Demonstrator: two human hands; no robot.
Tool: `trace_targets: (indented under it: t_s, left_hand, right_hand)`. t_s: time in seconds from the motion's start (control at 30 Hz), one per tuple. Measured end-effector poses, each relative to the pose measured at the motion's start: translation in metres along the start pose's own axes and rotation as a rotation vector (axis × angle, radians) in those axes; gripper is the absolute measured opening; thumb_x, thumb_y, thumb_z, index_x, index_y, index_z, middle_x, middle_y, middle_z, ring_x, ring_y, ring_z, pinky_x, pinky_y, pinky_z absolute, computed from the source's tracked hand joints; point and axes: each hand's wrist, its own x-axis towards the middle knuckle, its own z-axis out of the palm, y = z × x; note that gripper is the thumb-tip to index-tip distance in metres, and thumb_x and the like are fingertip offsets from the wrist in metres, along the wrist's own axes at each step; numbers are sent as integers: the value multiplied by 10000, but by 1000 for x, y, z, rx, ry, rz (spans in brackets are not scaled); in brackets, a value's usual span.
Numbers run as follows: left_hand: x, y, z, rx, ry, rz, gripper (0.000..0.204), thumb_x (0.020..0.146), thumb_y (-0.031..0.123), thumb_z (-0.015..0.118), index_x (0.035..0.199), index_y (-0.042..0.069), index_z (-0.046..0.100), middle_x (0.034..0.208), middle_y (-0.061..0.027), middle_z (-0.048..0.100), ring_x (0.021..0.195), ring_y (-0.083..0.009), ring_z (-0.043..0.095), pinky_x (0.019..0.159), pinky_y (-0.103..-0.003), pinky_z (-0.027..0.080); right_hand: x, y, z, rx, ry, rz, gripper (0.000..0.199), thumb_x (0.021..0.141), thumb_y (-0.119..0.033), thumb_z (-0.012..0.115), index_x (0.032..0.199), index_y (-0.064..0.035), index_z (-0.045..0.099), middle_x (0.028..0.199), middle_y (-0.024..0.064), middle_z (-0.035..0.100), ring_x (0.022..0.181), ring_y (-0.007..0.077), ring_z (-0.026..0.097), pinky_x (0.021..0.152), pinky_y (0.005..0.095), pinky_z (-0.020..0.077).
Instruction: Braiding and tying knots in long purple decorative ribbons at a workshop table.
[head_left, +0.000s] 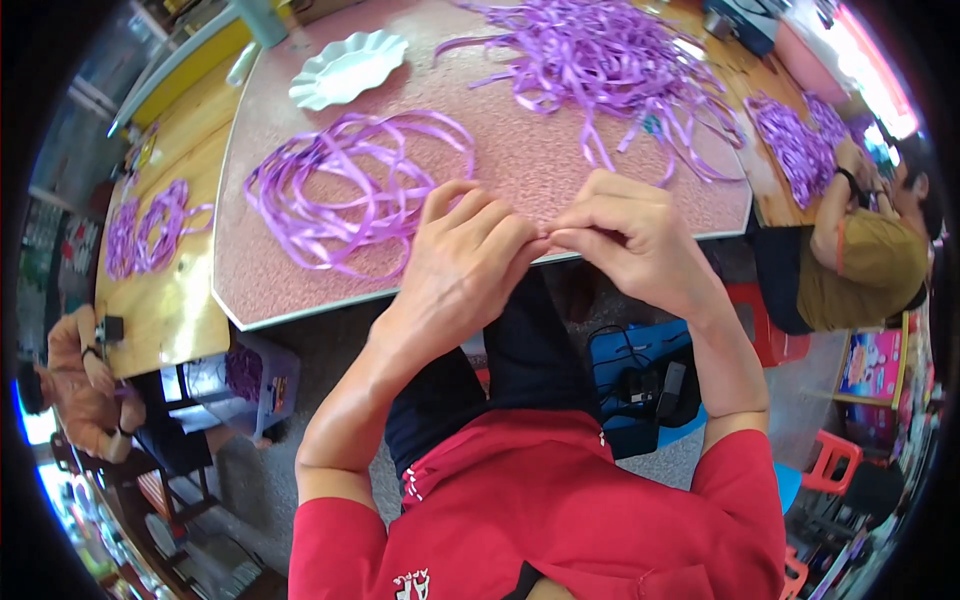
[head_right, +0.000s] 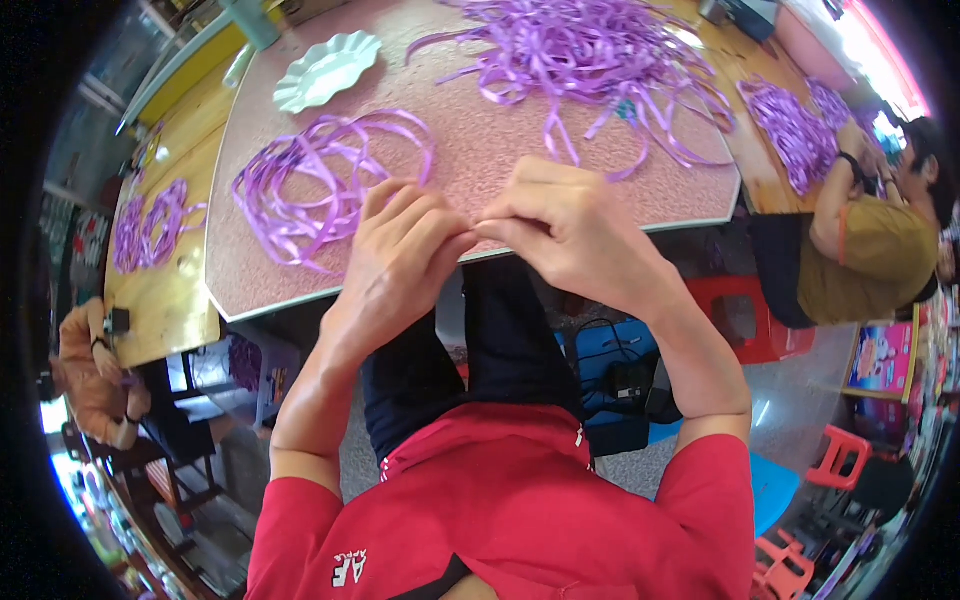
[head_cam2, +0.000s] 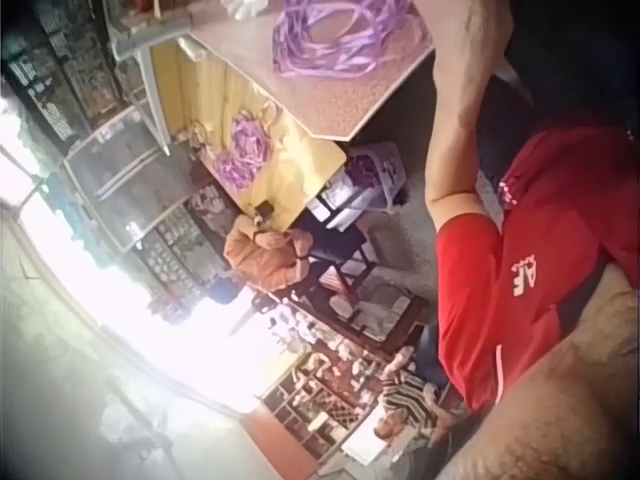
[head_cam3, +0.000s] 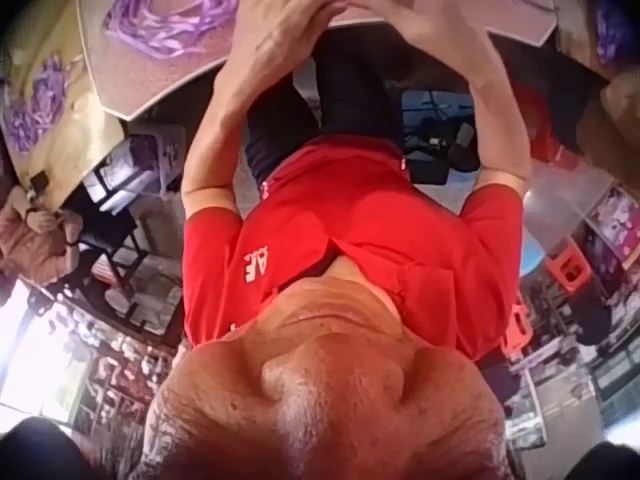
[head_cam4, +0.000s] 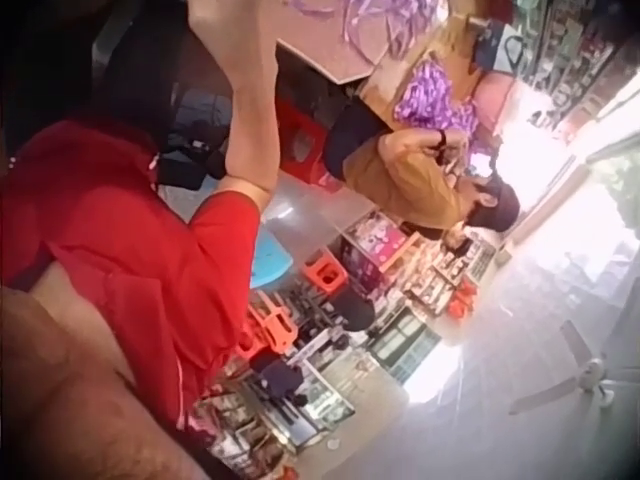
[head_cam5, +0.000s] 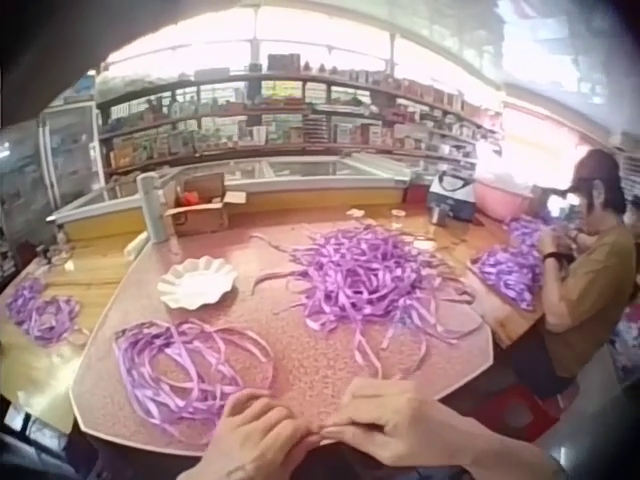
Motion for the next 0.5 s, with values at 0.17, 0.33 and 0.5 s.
trace_targets:
  t_s: [0.17,0.33,0.5]
  left_hand:
    - [-14,-4,-15,-161,-146,34,142,777,80,715,788,58,575,738,-83,535,737,-263,567,796,-399,437]
    - [-29,-6,-19,-513,-275,-134,66,788,5,658,804,28,598,725,-78,554,697,-224,555,674,-347,445]
    - [-35,-13,-12,-1008,-251,-431,112,919,58,570,814,22,589,790,-72,613,758,-153,565,693,-305,444]
  right_hand:
    - [-6,4,6,-86,-57,-26,90,801,-65,736,807,-2,672,761,92,603,700,262,594,632,352,468]
    - [-12,9,18,-86,5,-201,162,754,-185,782,746,-66,672,744,23,601,735,230,554,656,345,459]
    - [-20,-12,20,-91,129,-236,161,727,-186,801,722,-90,671,734,-3,590,733,210,536,635,337,444]
